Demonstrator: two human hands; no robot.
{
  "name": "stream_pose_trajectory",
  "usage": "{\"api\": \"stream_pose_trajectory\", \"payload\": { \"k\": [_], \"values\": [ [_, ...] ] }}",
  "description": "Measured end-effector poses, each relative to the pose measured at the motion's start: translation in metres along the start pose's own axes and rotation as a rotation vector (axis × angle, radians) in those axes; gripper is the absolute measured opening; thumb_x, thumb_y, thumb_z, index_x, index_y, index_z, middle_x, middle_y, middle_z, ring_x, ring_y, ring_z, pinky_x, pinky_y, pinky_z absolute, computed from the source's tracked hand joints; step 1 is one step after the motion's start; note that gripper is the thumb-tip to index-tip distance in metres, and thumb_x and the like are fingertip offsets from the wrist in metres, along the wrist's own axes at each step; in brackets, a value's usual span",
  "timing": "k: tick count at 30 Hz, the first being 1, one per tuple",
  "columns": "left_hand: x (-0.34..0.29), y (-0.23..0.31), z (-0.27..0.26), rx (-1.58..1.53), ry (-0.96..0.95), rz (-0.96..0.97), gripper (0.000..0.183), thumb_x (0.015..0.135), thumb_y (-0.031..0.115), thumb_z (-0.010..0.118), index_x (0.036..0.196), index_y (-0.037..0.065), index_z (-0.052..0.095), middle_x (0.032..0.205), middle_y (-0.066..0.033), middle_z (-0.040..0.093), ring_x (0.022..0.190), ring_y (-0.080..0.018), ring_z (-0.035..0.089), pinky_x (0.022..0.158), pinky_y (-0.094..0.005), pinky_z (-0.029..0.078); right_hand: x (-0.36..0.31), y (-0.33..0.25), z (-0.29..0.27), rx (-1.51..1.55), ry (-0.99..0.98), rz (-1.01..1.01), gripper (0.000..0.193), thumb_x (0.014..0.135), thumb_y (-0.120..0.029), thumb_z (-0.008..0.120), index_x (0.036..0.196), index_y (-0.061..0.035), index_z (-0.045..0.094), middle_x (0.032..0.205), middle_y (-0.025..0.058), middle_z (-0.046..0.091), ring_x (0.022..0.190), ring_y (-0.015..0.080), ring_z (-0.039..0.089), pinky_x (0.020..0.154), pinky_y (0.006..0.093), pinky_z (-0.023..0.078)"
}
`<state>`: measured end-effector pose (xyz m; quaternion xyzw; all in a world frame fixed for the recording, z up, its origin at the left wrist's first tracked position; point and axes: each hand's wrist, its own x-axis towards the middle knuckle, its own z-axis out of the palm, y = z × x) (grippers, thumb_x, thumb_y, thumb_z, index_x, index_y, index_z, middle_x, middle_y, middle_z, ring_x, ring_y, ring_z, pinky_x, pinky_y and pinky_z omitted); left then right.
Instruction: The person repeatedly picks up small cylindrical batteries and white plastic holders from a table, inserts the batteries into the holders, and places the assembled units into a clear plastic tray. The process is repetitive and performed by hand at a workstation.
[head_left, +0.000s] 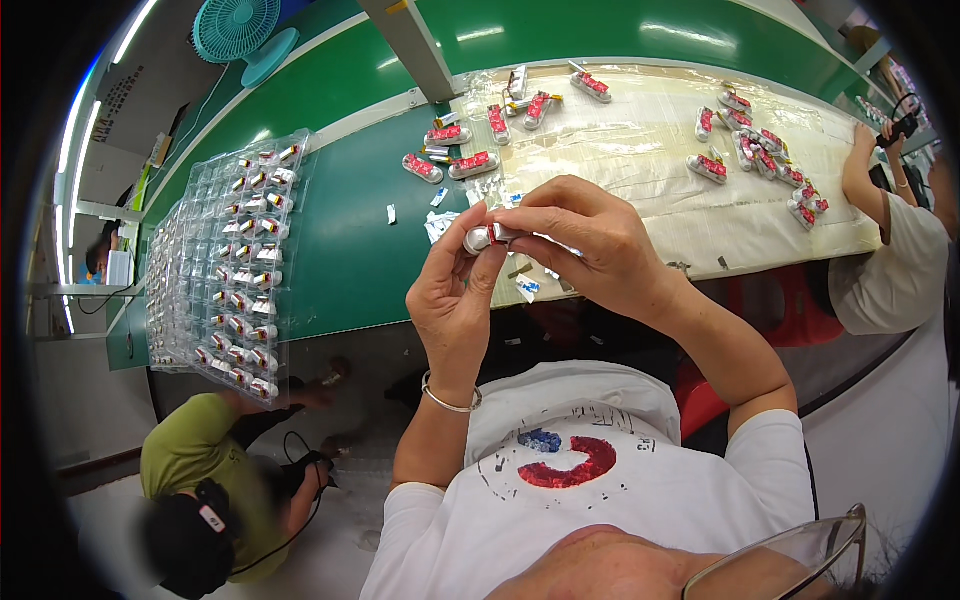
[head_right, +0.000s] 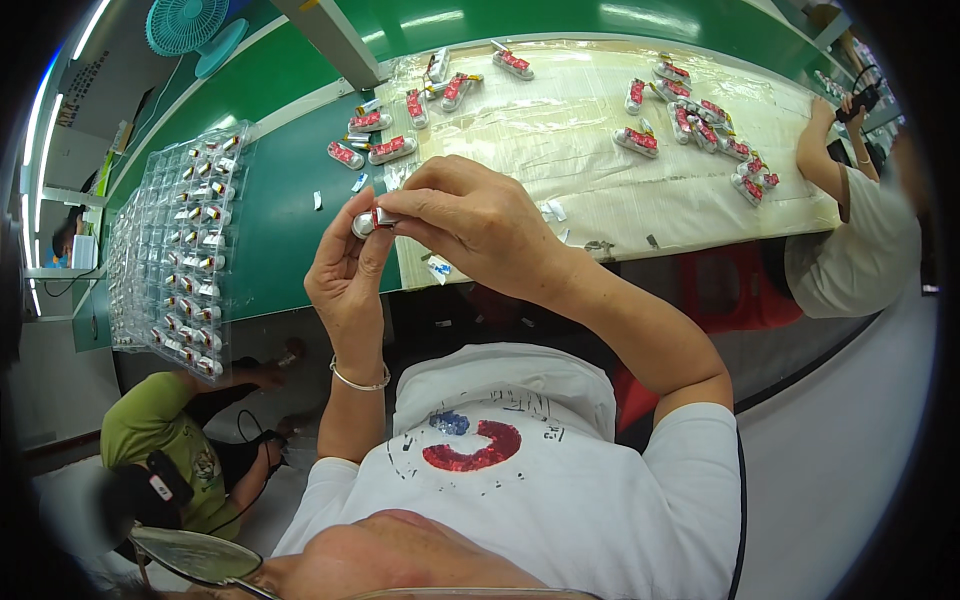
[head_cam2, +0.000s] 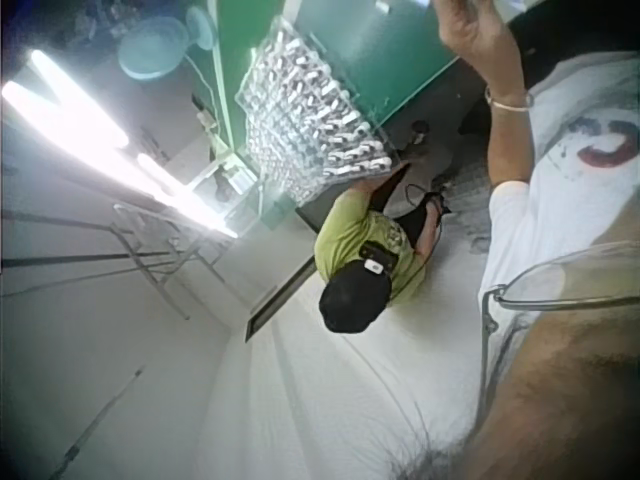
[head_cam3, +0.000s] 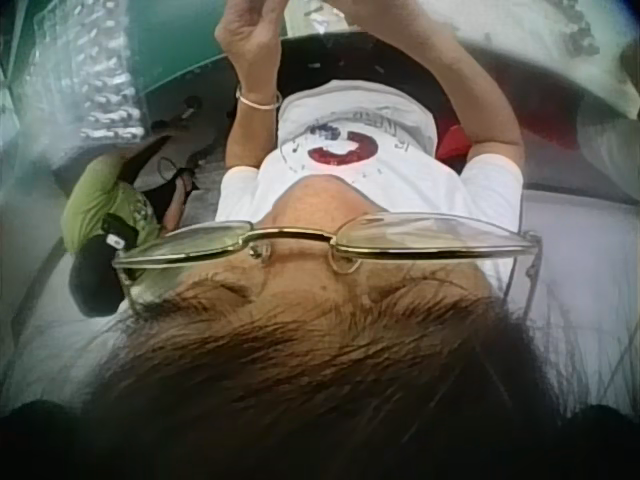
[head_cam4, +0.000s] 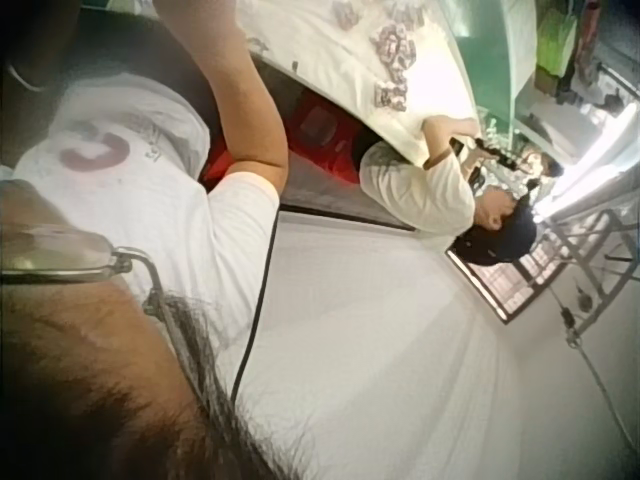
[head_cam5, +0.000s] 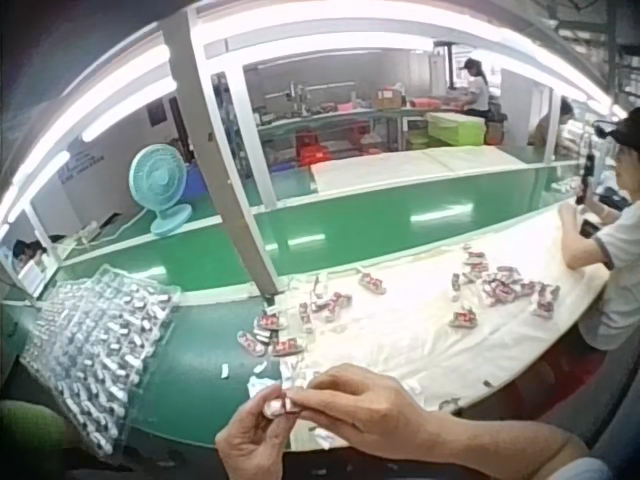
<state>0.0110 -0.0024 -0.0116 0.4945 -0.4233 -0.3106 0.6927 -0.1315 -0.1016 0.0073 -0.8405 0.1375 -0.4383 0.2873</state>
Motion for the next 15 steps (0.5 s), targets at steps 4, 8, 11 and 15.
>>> {"api": "stream_pose_trajectory", "payload": {
  "k": [4,8,11,15],
  "values": [
    [-0.0001,0.0011,-0.0002,0.023,0.004,0.002,0.038,0.093,0.0,0.066,0.129,-0.006,0.058,0.112,-0.0104,0.068,0.102,-0.0125,0.065,0.091,-0.0243,0.053,0.0003,-0.0015,0.004,-0.007,0.067,0.005,0.021,0.082,-0.011,0.076,0.103,-0.008,0.072,0.09,0.0086,0.067,0.078,0.0229,0.066,0.063,0.0315,0.055],
    [-0.0001,0.0039,0.001,0.005,0.008,0.014,0.036,0.093,0.0,0.066,0.128,-0.006,0.058,0.111,-0.0109,0.068,0.101,-0.0128,0.065,0.09,-0.0243,0.053,0.0011,-0.0024,0.0046,-0.006,0.077,0.002,0.022,0.082,-0.011,0.076,0.104,-0.0084,0.073,0.09,0.0084,0.067,0.078,0.0221,0.066,0.063,0.0309,0.055],
    [-0.0013,0.0031,-0.0019,0.003,-0.002,0.01,0.036,0.092,0.0,0.066,0.127,-0.005,0.059,0.115,-0.0099,0.067,0.103,-0.0129,0.064,0.092,-0.0259,0.053,0.0011,-0.0033,0.0052,-0.003,0.079,0.008,0.023,0.082,-0.011,0.076,0.105,-0.0093,0.074,0.09,0.0078,0.067,0.077,0.0215,0.065,0.062,0.0305,0.054],
    [-0.0018,0.0023,-0.0009,0.015,0.022,0.009,0.035,0.093,-0.002,0.065,0.127,-0.007,0.058,0.111,-0.0118,0.068,0.101,-0.013,0.065,0.09,-0.0251,0.053,0.0003,-0.003,0.0063,-0.011,0.076,0.024,0.023,0.082,-0.011,0.076,0.106,-0.0113,0.074,0.089,0.0065,0.066,0.077,0.0205,0.065,0.062,0.0307,0.054]
  ]
}}
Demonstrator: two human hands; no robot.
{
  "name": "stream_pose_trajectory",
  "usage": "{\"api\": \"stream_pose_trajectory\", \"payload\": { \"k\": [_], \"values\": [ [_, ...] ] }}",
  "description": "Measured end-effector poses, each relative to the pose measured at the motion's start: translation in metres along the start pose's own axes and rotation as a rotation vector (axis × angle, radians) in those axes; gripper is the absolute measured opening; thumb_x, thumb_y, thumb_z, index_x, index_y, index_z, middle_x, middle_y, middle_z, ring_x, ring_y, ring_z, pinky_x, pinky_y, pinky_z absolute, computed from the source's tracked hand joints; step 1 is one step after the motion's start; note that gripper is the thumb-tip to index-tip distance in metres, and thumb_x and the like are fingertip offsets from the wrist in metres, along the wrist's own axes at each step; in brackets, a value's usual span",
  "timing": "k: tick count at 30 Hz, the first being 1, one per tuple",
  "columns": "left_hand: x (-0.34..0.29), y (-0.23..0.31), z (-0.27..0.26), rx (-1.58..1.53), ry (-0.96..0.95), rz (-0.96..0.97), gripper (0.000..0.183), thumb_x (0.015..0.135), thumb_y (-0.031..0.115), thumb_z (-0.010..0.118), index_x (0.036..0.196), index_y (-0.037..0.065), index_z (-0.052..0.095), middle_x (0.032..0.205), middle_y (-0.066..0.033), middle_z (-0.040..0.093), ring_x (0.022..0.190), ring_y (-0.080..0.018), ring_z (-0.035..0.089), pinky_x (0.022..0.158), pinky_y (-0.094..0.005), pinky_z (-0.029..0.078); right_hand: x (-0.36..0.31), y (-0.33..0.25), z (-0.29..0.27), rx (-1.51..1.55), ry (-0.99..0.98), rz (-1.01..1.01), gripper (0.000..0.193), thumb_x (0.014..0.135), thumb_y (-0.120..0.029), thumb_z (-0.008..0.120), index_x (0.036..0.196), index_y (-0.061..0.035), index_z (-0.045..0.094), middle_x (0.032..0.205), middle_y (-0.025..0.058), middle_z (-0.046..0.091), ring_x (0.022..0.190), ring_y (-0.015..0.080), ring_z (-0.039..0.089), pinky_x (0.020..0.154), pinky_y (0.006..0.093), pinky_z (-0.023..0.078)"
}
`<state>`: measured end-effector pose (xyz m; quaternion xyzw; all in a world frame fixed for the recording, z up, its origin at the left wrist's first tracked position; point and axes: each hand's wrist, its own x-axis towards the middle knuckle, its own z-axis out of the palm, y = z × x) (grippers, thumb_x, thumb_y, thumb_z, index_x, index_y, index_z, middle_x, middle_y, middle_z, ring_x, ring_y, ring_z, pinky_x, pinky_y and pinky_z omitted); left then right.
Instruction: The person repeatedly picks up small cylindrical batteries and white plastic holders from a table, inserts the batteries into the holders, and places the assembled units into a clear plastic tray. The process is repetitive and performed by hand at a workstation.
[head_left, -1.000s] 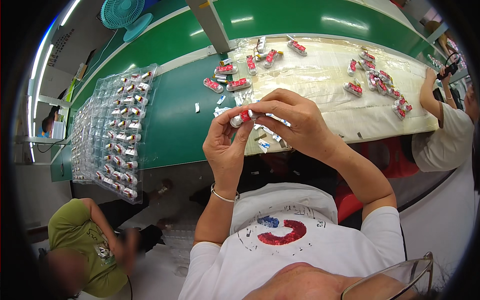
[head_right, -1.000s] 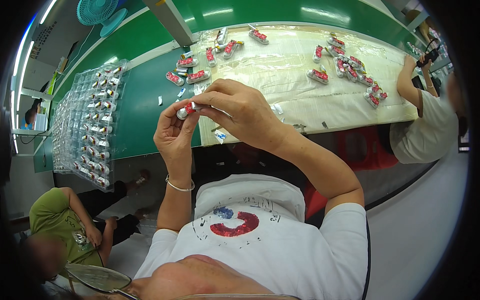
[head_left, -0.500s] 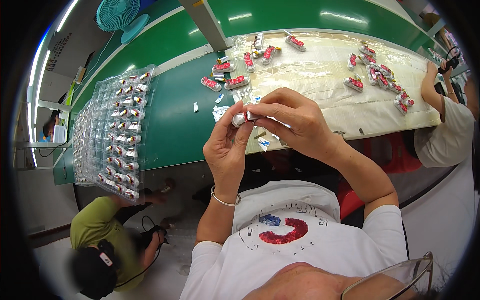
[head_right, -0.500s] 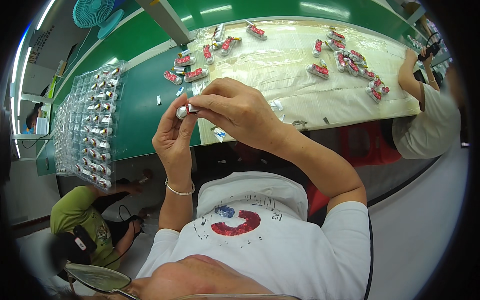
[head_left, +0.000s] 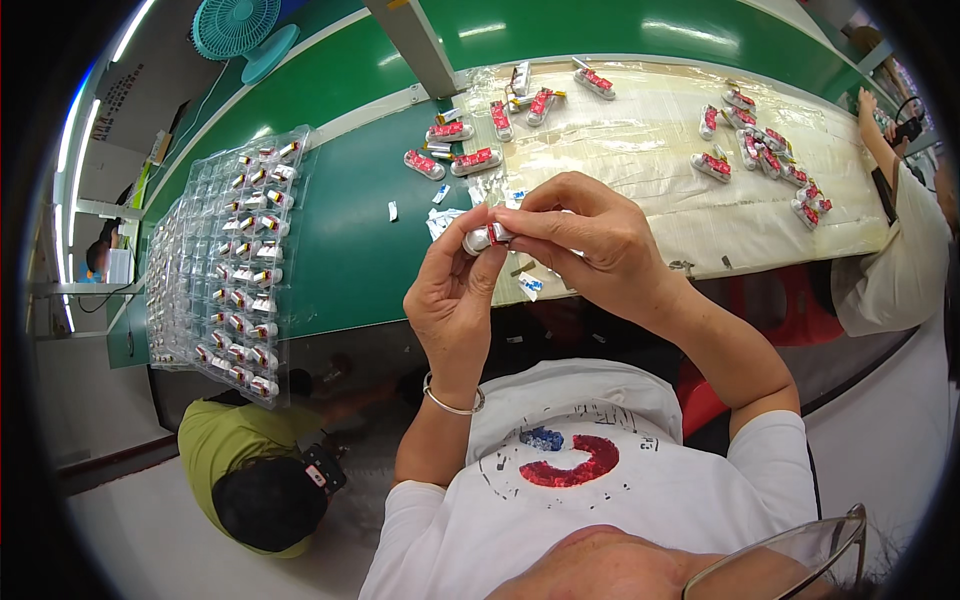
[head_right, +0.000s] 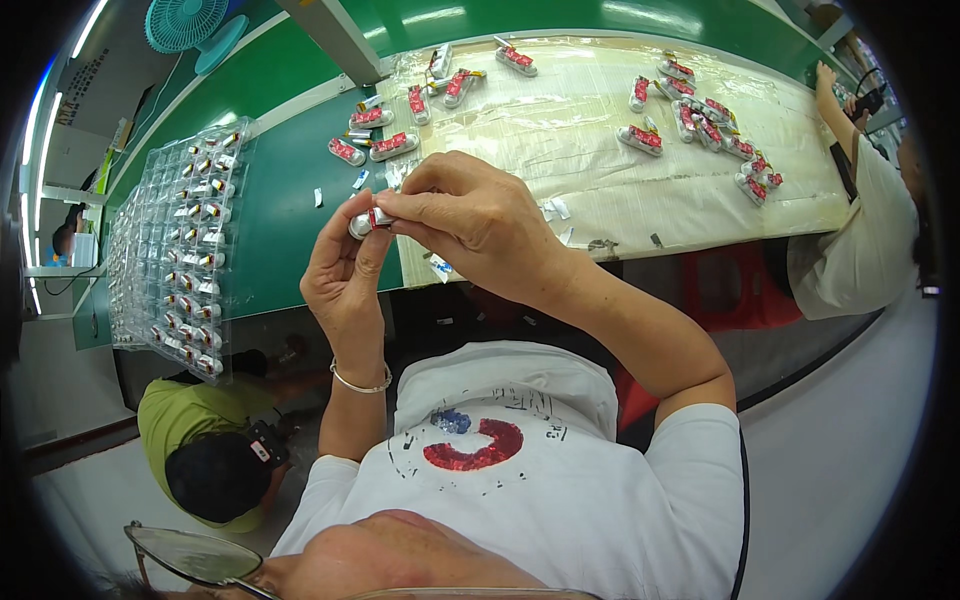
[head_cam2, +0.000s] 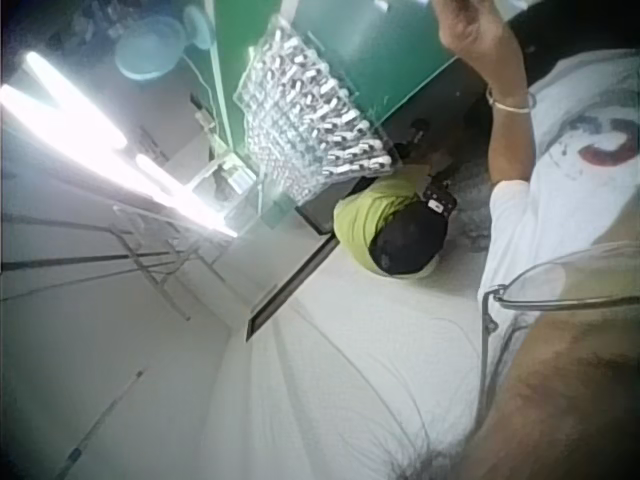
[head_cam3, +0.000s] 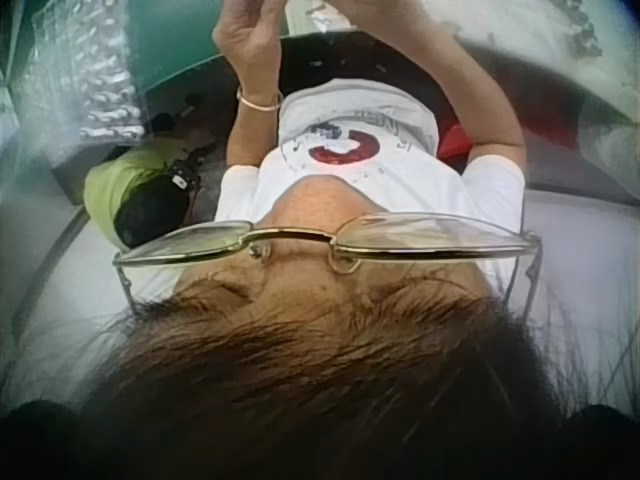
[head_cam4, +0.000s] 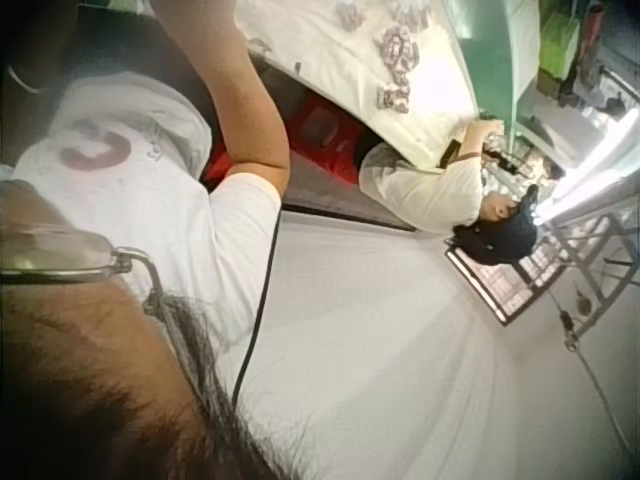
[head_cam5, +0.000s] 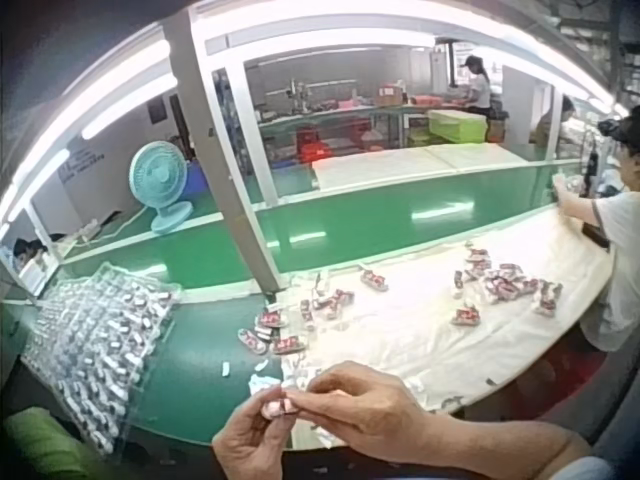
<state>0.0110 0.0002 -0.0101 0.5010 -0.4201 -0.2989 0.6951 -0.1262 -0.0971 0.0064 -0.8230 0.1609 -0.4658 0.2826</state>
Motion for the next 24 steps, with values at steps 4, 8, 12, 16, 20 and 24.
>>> {"api": "stream_pose_trajectory", "payload": {
  "k": [4,8,12,16,20,24],
  "values": [
    [-0.001,-0.002,0.002,0.0,0.03,-0.006,0.035,0.093,-0.001,0.064,0.127,-0.007,0.058,0.111,-0.0122,0.068,0.1,-0.0136,0.065,0.09,-0.0253,0.054,-0.001,0.002,0.003,-0.02,0.0,-0.005,0.023,0.083,-0.011,0.075,0.106,-0.0126,0.074,0.089,0.006,0.066,0.076,0.0206,0.065,0.062,0.0312,0.054],
    [0.0,-0.007,0.002,-0.006,0.043,-0.016,0.036,0.093,0.0,0.065,0.127,-0.008,0.057,0.109,-0.0124,0.068,0.099,-0.0142,0.066,0.089,-0.0258,0.054,0.0,0.005,0.004,-0.072,-0.004,-0.045,0.024,0.083,-0.01,0.075,0.107,-0.0128,0.073,0.089,0.0063,0.066,0.077,0.0215,0.065,0.063,0.0317,0.054],
    [0.004,-0.003,0.006,-0.079,0.006,-0.029,0.033,0.093,0.002,0.065,0.124,-0.007,0.057,0.109,-0.0133,0.068,0.098,-0.0146,0.067,0.089,-0.0277,0.055,0.0,0.01,0.003,-0.136,-0.007,-0.077,0.026,0.081,-0.009,0.075,0.107,-0.0118,0.073,0.092,0.0066,0.066,0.08,0.0229,0.065,0.065,0.0324,0.055],
    [0.006,-0.012,-0.004,-0.19,0.027,-0.139,0.029,0.092,0.001,0.067,0.118,-0.006,0.058,0.113,-0.0148,0.066,0.106,-0.0164,0.064,0.092,-0.0285,0.053,0.001,0.015,0.004,-0.135,-0.06,-0.125,0.031,0.079,-0.007,0.076,0.11,-0.0113,0.072,0.096,0.0068,0.066,0.088,0.0226,0.065,0.07,0.0332,0.055],
    [0.009,-0.014,-0.006,-0.306,0.043,-0.136,0.026,0.093,-0.001,0.059,0.118,-0.006,0.058,0.118,-0.0198,0.065,0.107,-0.0216,0.066,0.093,-0.0327,0.056,0.002,0.012,0.004,0.088,-0.047,0.032,0.037,0.081,-0.012,0.077,0.118,-0.0123,0.071,0.101,0.0076,0.066,0.094,0.0221,0.064,0.078,0.0323,0.054],
    [0.007,-0.013,-0.006,-0.238,0.049,-0.021,0.028,0.093,-0.002,0.055,0.12,-0.007,0.06,0.123,-0.0232,0.063,0.11,-0.025,0.066,0.095,-0.0345,0.057,-0.002,0.014,-0.002,0.258,-0.054,0.179,0.049,0.079,-0.015,0.08,0.126,-0.0093,0.066,0.109,0.0073,0.064,0.097,0.0174,0.063,0.085,0.0311,0.052]
  ]
}}
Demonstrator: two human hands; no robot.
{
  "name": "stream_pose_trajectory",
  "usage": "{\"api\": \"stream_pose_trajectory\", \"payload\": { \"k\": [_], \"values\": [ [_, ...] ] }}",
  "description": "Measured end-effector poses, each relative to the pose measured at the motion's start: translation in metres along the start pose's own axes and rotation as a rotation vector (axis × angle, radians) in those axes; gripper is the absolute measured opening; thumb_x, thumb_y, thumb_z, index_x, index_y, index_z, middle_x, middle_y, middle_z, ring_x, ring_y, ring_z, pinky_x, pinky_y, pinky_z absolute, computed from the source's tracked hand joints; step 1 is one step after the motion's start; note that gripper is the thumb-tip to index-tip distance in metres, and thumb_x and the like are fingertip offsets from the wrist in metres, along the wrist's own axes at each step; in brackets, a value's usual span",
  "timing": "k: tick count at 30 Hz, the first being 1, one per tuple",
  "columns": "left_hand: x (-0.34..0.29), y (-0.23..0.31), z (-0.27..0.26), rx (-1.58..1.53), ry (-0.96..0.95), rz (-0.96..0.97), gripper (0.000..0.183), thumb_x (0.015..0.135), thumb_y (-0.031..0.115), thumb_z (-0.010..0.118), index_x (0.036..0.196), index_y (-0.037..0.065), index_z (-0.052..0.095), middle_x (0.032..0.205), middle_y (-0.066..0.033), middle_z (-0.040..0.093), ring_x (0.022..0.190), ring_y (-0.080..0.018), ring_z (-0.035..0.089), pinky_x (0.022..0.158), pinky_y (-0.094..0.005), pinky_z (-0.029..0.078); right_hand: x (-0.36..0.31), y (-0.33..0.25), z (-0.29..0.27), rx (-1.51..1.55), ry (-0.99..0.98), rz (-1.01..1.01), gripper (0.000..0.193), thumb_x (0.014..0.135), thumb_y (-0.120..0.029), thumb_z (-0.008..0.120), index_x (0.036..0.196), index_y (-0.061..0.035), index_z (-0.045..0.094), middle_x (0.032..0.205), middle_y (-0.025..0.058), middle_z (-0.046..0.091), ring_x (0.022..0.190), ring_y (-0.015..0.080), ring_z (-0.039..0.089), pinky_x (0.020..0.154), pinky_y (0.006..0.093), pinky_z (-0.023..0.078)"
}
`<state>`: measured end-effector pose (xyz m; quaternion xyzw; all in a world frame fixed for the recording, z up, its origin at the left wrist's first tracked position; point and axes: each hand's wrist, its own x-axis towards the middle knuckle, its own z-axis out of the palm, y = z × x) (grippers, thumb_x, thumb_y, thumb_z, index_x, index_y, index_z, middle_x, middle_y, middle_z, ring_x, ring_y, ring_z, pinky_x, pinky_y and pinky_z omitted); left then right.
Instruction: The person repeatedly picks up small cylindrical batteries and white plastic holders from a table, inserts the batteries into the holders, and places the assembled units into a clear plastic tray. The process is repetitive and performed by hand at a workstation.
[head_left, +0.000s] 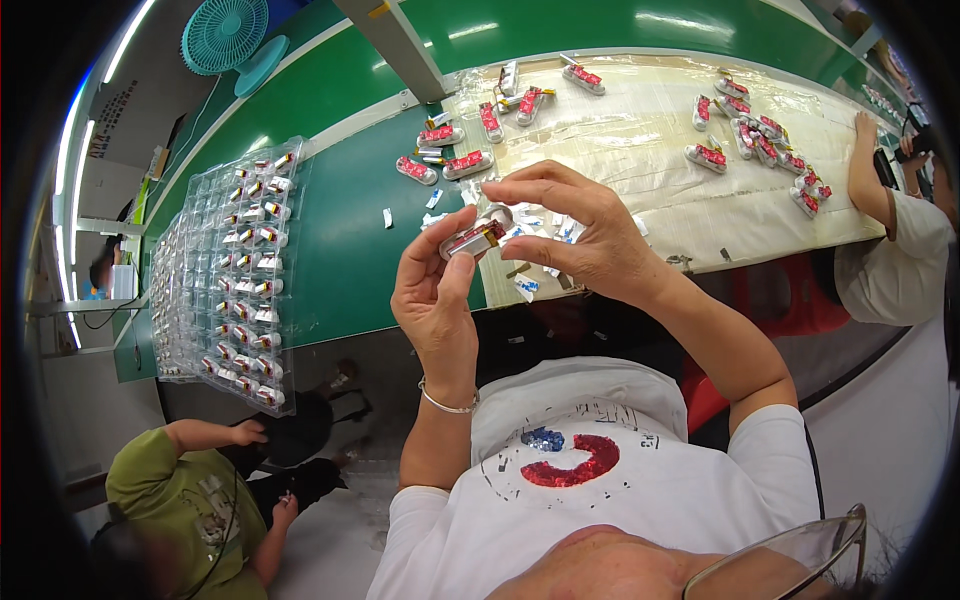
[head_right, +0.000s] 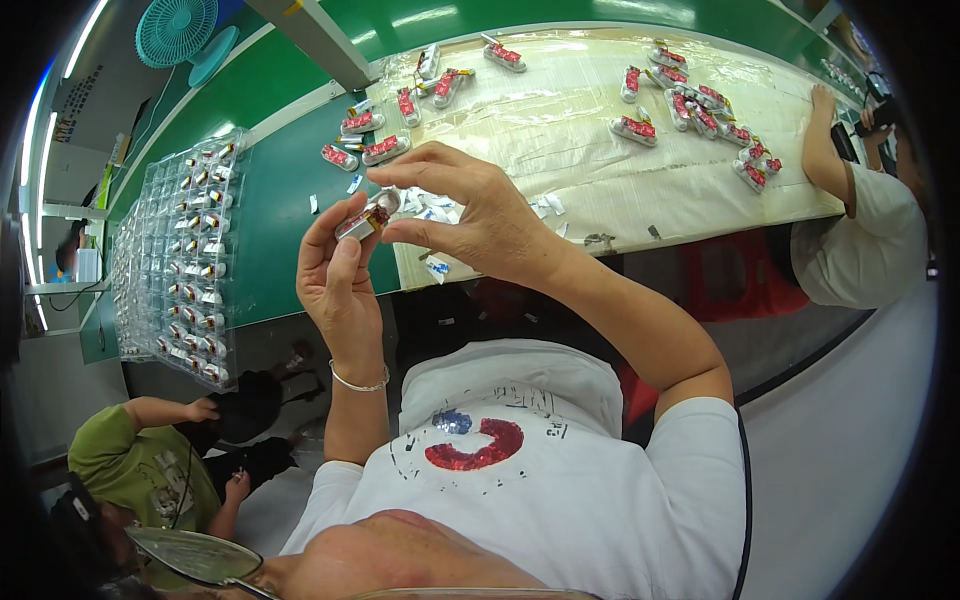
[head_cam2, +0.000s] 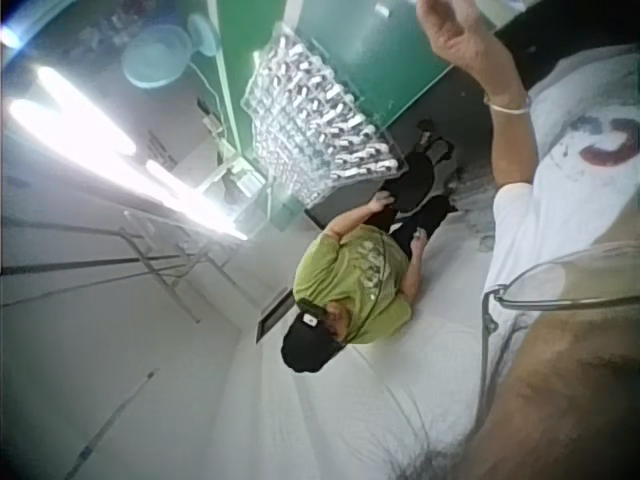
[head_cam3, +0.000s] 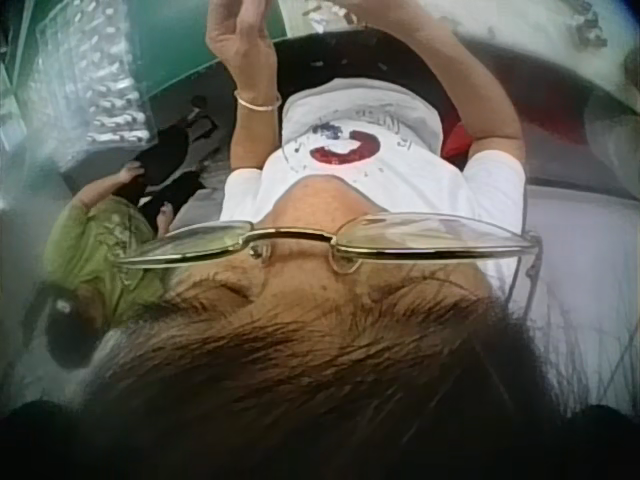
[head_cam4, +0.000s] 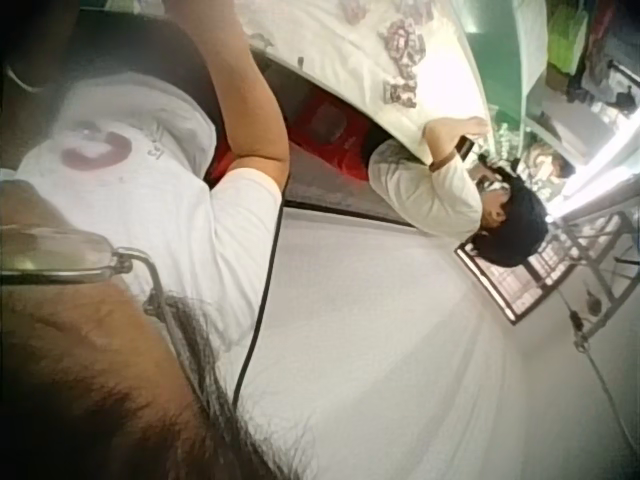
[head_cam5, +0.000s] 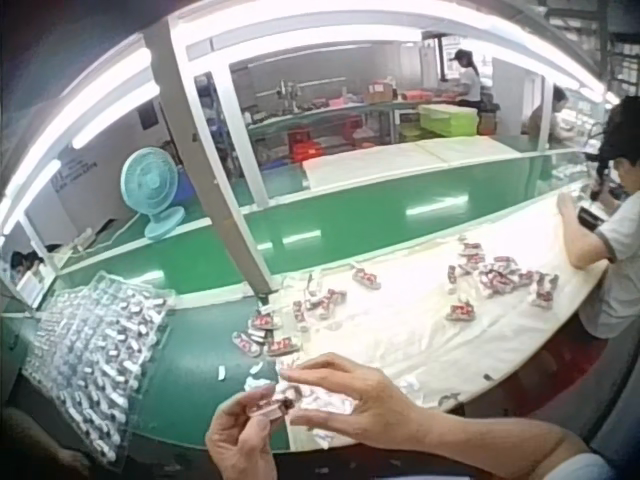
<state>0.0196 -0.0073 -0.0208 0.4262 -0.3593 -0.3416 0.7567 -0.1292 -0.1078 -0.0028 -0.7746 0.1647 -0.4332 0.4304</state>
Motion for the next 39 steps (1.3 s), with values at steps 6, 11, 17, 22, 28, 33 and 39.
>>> {"api": "stream_pose_trajectory", "payload": {
  "k": [6,11,17,22,28,33,39],
  "values": [
    [-0.009,0.006,0.002,0.171,-0.038,0.119,0.026,0.092,-0.001,0.056,0.117,-0.007,0.065,0.126,-0.0217,0.062,0.116,-0.0261,0.063,0.099,-0.0347,0.054,-0.005,-0.012,0.001,0.16,-0.078,0.218,0.045,0.081,-0.013,0.079,0.124,-0.0065,0.067,0.112,0.0063,0.063,0.1,0.0146,0.062,0.091,0.0282,0.051],
    [-0.011,0.007,0.0,0.204,-0.094,0.174,0.027,0.09,-0.006,0.06,0.116,-0.007,0.066,0.125,-0.0203,0.062,0.115,-0.0245,0.063,0.097,-0.0324,0.053,-0.01,-0.013,0.006,0.355,-0.012,0.258,0.039,0.084,-0.005,0.077,0.121,-0.0021,0.067,0.112,0.0058,0.061,0.098,0.0118,0.062,0.091,0.0238,0.053],
    [-0.01,0.002,0.002,0.254,-0.1,0.136,0.028,0.088,-0.01,0.062,0.115,-0.006,0.067,0.124,-0.0192,0.063,0.113,-0.023,0.064,0.095,-0.0308,0.054,-0.013,-0.006,0.007,0.477,0.024,0.381,0.037,0.084,0.0,0.075,0.121,0.0,0.067,0.11,0.0051,0.061,0.098,0.0109,0.062,0.088,0.022,0.054],
    [-0.009,0.0,-0.002,0.23,-0.081,0.053,0.025,0.089,-0.008,0.06,0.112,-0.004,0.069,0.123,-0.0179,0.065,0.112,-0.0211,0.063,0.096,-0.0316,0.052,-0.011,0.007,0.02,0.492,0.065,0.429,0.031,0.085,-0.005,0.075,0.115,0.0011,0.069,0.103,0.0049,0.064,0.094,0.0106,0.064,0.084,0.0229,0.055],
    [0.007,0.01,-0.019,0.543,-0.252,0.27,0.026,0.083,-0.003,0.071,0.109,0.002,0.07,0.117,-0.0139,0.069,0.108,-0.0205,0.065,0.092,-0.0315,0.052,-0.01,0.014,0.018,0.532,0.0,0.425,0.035,0.084,0.003,0.072,0.118,0.0054,0.063,0.111,0.0066,0.06,0.102,0.0147,0.064,0.091,0.0271,0.052],
    [0.003,0.009,-0.043,0.819,-0.149,0.417,0.029,0.077,-0.001,0.076,0.104,0.005,0.072,0.108,-0.0098,0.071,0.098,-0.0238,0.069,0.084,-0.0329,0.056,-0.002,0.013,0.026,0.399,-0.144,0.513,0.039,0.085,-0.002,0.073,0.122,0.0036,0.061,0.116,0.0072,0.06,0.101,0.0145,0.063,0.094,0.0293,0.051],
    [0.016,0.004,-0.092,0.883,0.092,0.326,0.017,0.082,0.005,0.071,0.099,0.001,0.069,0.1,-0.0117,0.071,0.085,-0.0259,0.07,0.076,-0.0332,0.056,0.013,0.012,0.035,0.123,-0.211,0.395,0.042,0.087,-0.01,0.072,0.127,-0.0023,0.061,0.111,0.0075,0.064,0.097,0.0164,0.064,0.093,0.0312,0.051]
  ]
}}
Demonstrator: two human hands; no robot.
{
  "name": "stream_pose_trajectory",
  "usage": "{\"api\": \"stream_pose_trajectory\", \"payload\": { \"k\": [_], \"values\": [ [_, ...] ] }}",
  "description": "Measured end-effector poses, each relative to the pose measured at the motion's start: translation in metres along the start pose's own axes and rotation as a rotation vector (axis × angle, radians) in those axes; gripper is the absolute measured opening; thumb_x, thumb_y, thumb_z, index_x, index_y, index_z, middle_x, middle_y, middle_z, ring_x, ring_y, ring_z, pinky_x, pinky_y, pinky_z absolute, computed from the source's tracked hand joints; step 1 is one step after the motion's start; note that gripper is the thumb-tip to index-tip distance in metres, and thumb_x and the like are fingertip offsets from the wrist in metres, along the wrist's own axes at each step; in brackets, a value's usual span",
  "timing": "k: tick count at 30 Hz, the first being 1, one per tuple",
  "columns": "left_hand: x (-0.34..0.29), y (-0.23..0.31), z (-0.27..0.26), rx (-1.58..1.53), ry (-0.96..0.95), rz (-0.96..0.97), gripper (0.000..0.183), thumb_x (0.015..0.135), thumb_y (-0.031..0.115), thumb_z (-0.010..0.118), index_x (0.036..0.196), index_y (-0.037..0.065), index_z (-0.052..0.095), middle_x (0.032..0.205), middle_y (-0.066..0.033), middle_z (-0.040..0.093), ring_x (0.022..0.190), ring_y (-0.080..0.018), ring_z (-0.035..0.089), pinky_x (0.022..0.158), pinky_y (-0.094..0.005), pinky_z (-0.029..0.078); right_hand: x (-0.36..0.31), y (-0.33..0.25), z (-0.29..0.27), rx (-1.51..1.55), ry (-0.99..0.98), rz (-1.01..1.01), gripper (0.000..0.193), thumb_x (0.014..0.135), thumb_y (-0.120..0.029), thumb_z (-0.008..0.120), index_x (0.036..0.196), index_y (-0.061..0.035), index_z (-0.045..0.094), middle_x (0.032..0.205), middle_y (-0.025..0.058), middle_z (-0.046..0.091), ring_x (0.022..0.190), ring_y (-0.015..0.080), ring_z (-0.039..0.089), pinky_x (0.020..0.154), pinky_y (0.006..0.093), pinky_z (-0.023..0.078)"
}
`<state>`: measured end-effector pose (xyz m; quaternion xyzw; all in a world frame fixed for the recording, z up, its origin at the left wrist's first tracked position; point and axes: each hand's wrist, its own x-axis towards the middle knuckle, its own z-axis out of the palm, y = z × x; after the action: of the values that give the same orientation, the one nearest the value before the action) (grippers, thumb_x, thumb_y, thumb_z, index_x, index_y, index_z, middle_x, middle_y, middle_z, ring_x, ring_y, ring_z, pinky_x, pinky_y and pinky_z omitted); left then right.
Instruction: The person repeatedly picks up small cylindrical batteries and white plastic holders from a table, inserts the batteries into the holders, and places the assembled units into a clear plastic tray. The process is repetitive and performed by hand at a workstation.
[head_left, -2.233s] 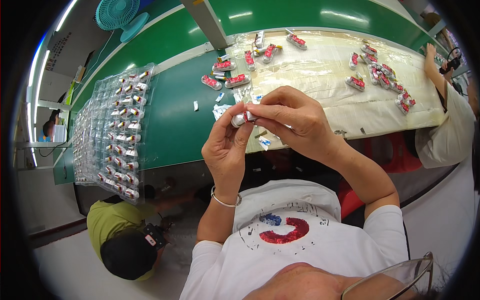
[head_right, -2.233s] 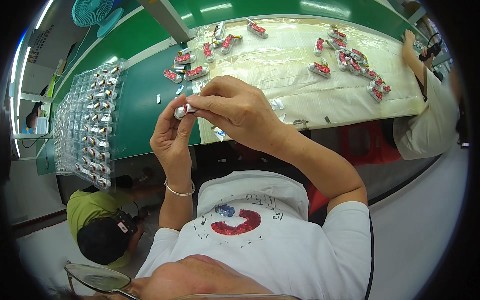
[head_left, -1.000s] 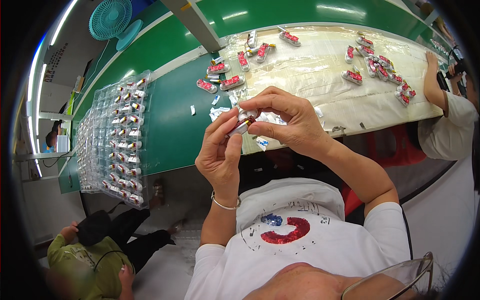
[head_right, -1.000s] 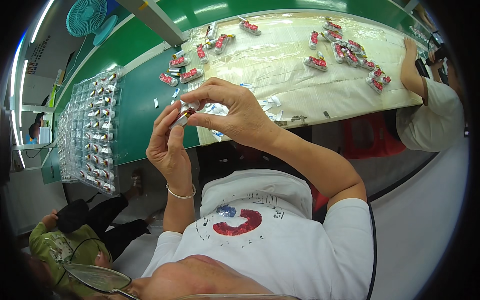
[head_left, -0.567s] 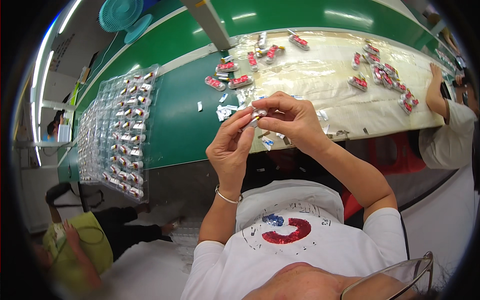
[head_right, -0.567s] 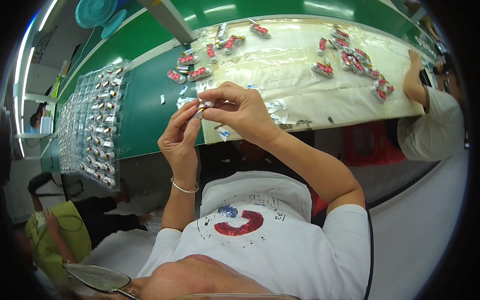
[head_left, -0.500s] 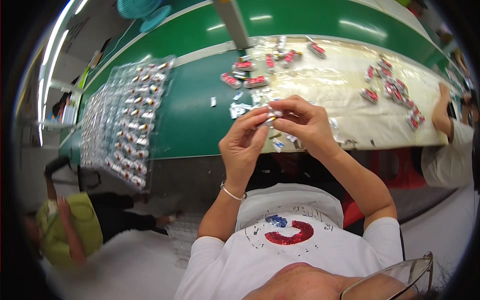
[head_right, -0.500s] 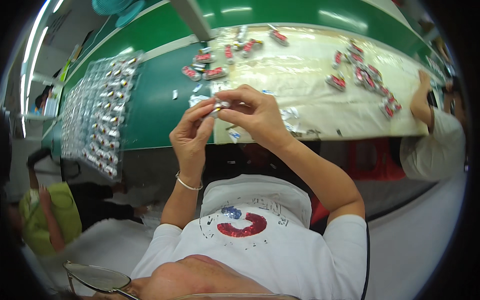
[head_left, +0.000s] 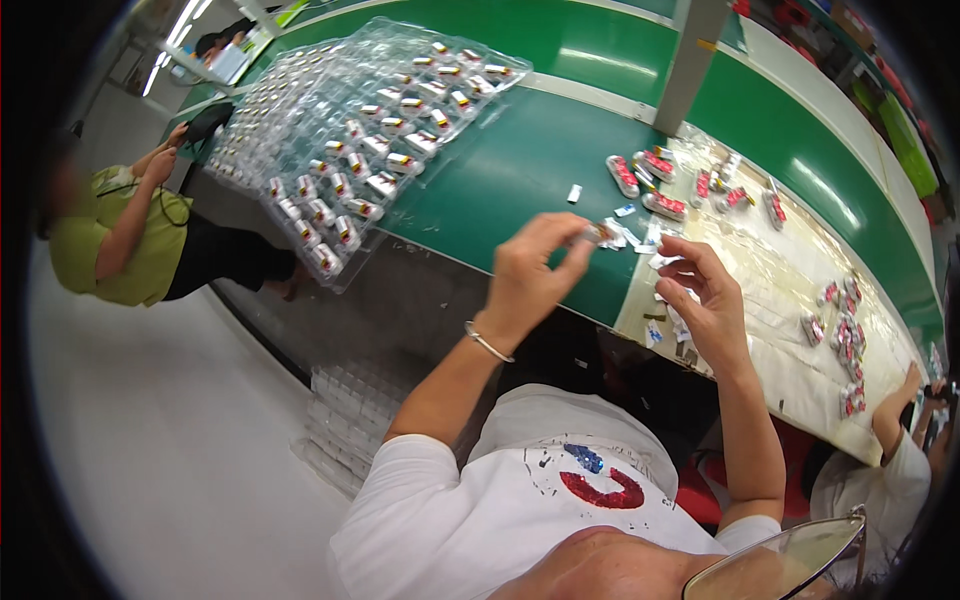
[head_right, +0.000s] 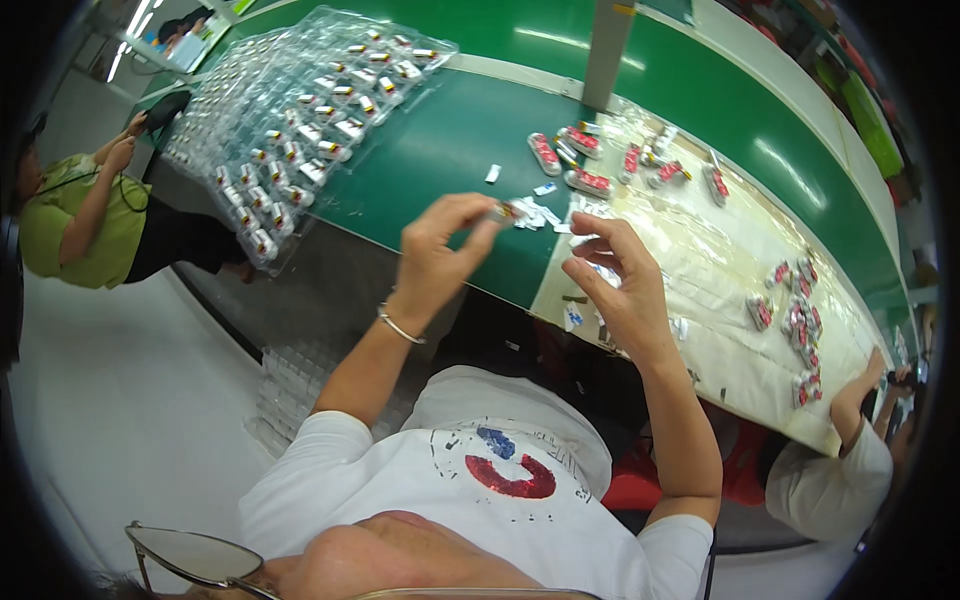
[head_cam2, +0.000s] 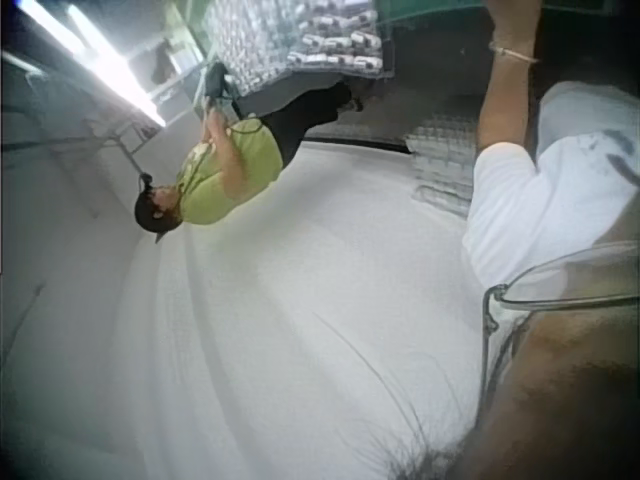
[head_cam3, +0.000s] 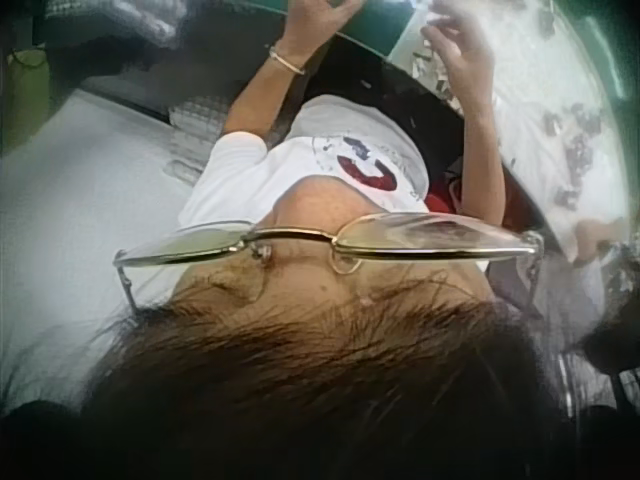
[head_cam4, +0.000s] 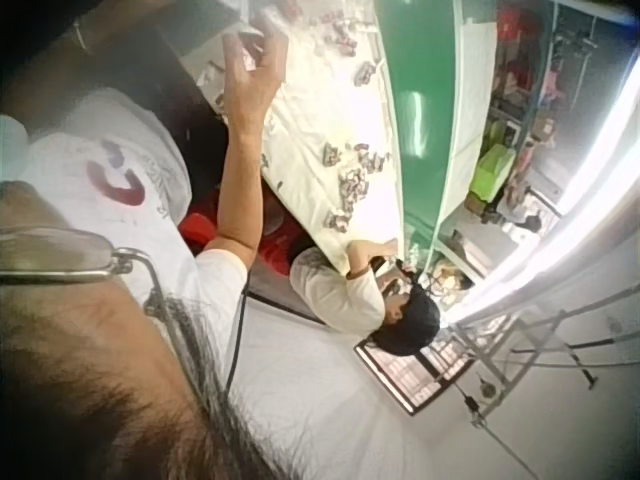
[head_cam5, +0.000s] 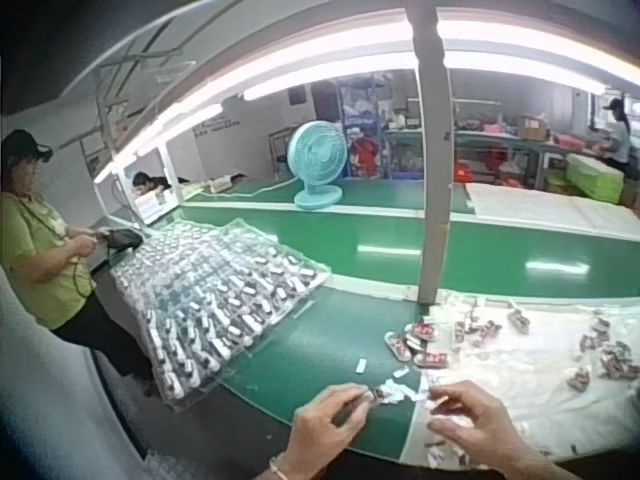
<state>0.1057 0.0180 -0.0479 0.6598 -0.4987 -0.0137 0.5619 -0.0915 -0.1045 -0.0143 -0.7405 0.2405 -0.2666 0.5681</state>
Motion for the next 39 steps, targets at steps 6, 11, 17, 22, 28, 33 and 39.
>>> {"api": "stream_pose_trajectory", "payload": {
  "k": [6,11,17,22,28,33,39],
  "values": [
    [0.025,-0.052,-0.043,0.259,0.1,-0.072,0.016,0.083,0.005,0.07,0.098,0.002,0.07,0.094,-0.0103,0.07,0.08,-0.0225,0.069,0.074,-0.0331,0.055,0.019,0.013,-0.023,-0.117,0.036,0.014,0.029,0.089,-0.011,0.069,0.117,-0.0016,0.067,0.104,0.0079,0.067,0.092,0.0153,0.065,0.087,0.0297,0.052],
    [0.045,-0.081,-0.046,0.376,0.045,-0.121,0.018,0.084,0.007,0.067,0.101,0.003,0.07,0.097,-0.0094,0.07,0.081,-0.0227,0.068,0.074,-0.034,0.054,0.04,0.023,-0.027,-0.372,0.075,-0.116,0.025,0.088,-0.011,0.07,0.112,-0.0047,0.068,0.105,0.009,0.065,0.098,0.0229,0.063,0.088,0.0345,0.05],
    [0.044,-0.086,-0.042,0.551,0.168,0.085,0.042,0.084,0.009,0.071,0.124,0.001,0.062,0.125,-0.0164,0.063,0.113,-0.0312,0.061,0.092,-0.0385,0.051,0.072,0.031,-0.012,-0.798,0.229,-0.418,0.029,0.082,-0.01,0.072,0.111,-0.0071,0.068,0.109,0.0099,0.063,0.103,0.0294,0.059,0.09,0.0399,0.047],
    [0.027,-0.028,-0.012,0.087,0.127,0.04,0.024,0.084,0.002,0.068,0.107,0.003,0.07,0.103,-0.0109,0.072,0.096,-0.0241,0.068,0.089,-0.0338,0.052,0.076,0.042,-0.013,-0.795,0.118,-0.306,0.026,0.082,-0.005,0.072,0.107,-0.0016,0.068,0.096,0.0108,0.064,0.091,0.0265,0.063,0.084,0.0386,0.048],
    [0.003,0.004,0.048,-0.728,-0.282,-0.592,0.026,0.096,0.022,0.065,0.11,0.0,0.068,0.097,-0.0042,0.071,0.087,-0.01,0.067,0.076,-0.0253,0.054,0.049,0.012,-0.001,-0.516,0.096,-0.355,0.025,0.083,0.001,0.07,0.108,0.0001,0.068,0.092,0.0102,0.063,0.08,0.0204,0.066,0.074,0.0313,0.051],
    [0.007,0.016,0.078,-1.088,-0.254,-0.646,0.03,0.101,0.026,0.059,0.117,0.001,0.064,0.106,-0.0057,0.069,0.092,-0.0087,0.067,0.079,-0.0246,0.055,0.021,-0.002,-0.001,-0.478,0.046,-0.341,0.031,0.082,0.001,0.072,0.112,-0.0005,0.067,0.095,0.011,0.063,0.081,0.0214,0.066,0.074,0.0321,0.053],
    [0.011,0.033,0.062,-1.04,-0.356,-0.802,0.03,0.098,0.02,0.049,0.114,-0.001,0.063,0.098,-0.011,0.07,0.072,-0.0147,0.067,0.072,-0.0264,0.055,0.009,-0.016,-0.02,-0.586,0.149,-0.536,0.033,0.085,-0.003,0.071,0.117,-0.0039,0.067,0.108,0.0142,0.065,0.093,0.0267,0.066,0.08,0.0339,0.053]
  ]
}}
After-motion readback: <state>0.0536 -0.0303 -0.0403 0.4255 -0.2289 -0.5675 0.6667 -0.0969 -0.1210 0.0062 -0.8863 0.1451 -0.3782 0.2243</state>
